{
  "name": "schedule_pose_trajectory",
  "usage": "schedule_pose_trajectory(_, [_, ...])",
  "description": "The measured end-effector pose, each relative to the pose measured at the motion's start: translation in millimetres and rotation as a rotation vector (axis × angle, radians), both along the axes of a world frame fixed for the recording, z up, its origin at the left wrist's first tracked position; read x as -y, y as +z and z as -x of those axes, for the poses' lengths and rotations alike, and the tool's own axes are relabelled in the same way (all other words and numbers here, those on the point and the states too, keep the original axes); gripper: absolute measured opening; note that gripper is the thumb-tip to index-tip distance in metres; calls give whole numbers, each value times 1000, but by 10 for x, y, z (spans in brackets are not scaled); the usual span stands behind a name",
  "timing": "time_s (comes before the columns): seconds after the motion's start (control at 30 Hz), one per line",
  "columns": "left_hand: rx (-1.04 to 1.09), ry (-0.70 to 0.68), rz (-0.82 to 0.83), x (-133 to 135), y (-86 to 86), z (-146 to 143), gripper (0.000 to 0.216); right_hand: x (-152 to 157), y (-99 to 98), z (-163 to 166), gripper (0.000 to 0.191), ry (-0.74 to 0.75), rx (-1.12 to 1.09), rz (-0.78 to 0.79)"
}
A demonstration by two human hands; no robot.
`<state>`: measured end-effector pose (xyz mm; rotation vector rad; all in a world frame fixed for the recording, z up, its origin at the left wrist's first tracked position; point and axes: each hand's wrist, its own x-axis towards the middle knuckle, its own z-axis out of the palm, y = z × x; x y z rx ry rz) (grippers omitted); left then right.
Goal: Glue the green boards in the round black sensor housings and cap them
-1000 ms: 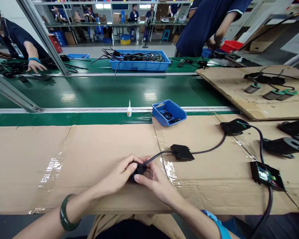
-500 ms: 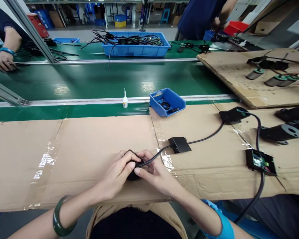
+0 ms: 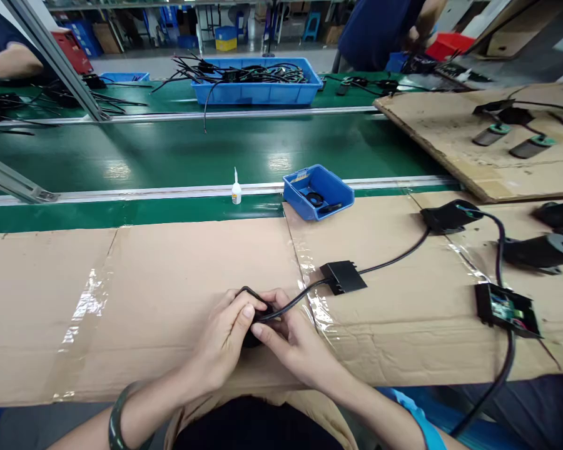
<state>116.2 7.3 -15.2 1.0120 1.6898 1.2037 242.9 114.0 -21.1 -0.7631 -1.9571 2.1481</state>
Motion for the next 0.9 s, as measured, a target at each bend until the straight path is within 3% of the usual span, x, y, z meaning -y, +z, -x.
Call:
schedule_pose_trajectory(0.2, [108, -100, -16, 18, 29, 91, 31, 2, -12, -17, 33, 2, 1, -35])
schedule_pose_trajectory(0.5, [10, -201, 50, 60, 50, 148, 26, 2, -19, -19, 25, -13, -38, -140])
schedule_pose_trajectory(0.7, [-42, -125, -11, 24, 7, 97, 27, 14, -50, -1, 26, -31, 4, -207])
schedule_pose_trajectory(0.9, [103, -123, 48, -145, 15, 188, 29, -108, -21, 82, 42, -5, 135, -51])
